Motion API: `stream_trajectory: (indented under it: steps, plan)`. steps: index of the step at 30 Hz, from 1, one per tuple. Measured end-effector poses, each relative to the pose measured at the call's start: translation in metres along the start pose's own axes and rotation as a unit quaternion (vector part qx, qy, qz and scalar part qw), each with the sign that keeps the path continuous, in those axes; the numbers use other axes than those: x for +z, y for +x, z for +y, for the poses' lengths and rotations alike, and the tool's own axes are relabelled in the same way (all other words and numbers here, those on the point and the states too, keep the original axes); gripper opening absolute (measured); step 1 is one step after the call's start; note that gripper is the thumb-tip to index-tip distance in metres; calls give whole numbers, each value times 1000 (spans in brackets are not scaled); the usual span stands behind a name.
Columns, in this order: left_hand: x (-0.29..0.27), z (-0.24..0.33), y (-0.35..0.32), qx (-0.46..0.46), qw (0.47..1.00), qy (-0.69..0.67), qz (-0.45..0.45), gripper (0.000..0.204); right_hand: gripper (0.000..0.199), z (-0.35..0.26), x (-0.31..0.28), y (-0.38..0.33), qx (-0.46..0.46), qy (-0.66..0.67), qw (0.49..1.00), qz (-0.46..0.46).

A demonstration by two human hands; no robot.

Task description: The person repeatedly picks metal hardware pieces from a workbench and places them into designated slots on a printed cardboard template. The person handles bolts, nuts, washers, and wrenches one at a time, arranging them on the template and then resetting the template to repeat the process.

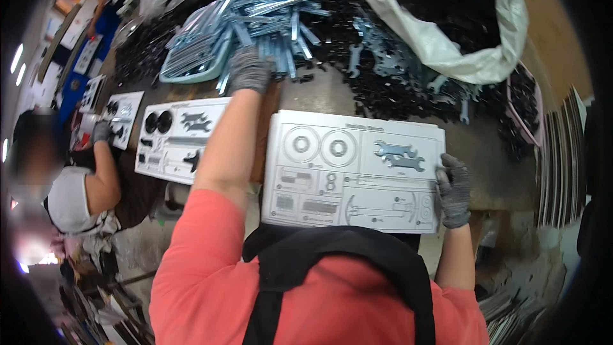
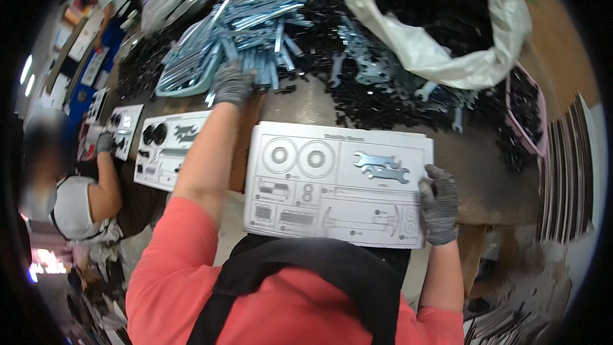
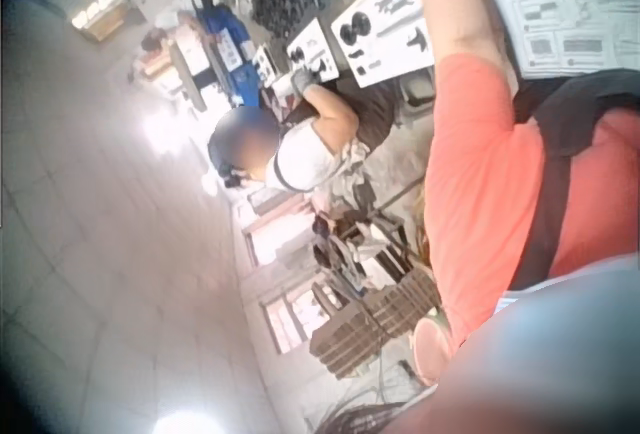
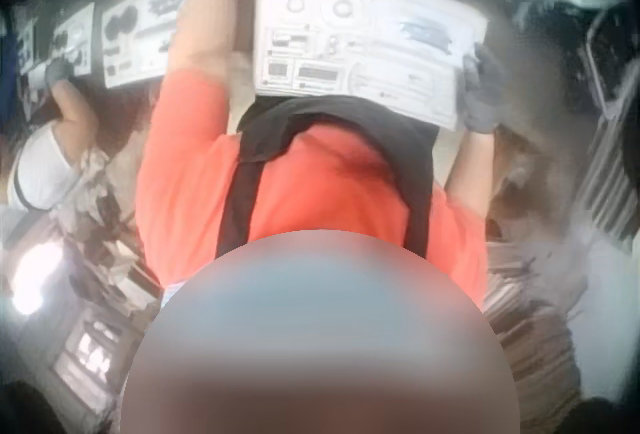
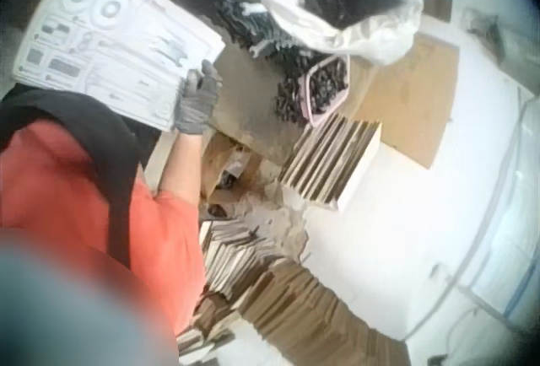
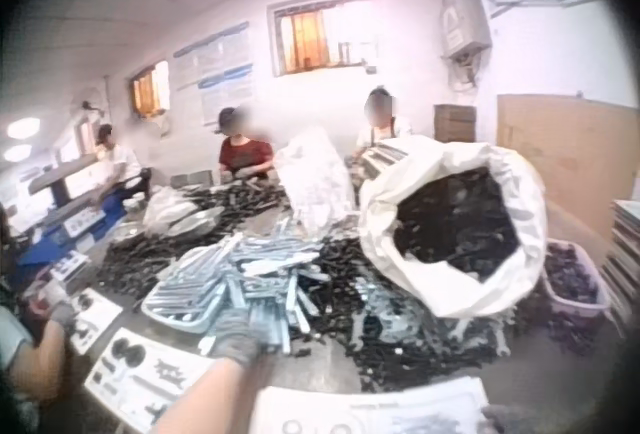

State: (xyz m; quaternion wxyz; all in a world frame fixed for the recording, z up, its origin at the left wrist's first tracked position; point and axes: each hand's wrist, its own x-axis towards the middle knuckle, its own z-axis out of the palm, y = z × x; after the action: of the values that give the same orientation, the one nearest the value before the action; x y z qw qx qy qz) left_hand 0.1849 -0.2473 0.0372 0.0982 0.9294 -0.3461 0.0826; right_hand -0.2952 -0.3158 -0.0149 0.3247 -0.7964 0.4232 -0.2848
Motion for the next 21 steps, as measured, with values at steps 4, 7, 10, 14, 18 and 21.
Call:
stream_trajectory:
  steps: [4, 7, 10, 14, 18, 21]
  plan:
    - [49, -54, 42, -23, 992, -108, -54, 56, 25, -8, -5, -3, -10, -41, 999, 16]
    - [67, -73, 81, -114, 942, -204, -239, 58, 26, 23, -12, -5, -33, -58, 997, 25]
    - [51, -49, 68, -149, 916, -247, -281, 47, 25, 41, -38, 1, -14, -149, 986, 73]
    - [80, -88, 89, -186, 910, -259, -264, 44, 27, 116, -89, 36, 67, -148, 967, 198]
    - [55, -57, 48, -243, 870, -370, -218, 40, 38, 162, -152, 70, 173, -305, 906, 238]
    - [54, -81, 31, -287, 776, -508, -240, 34, 43, 182, -167, 83, 214, -386, 881, 168]
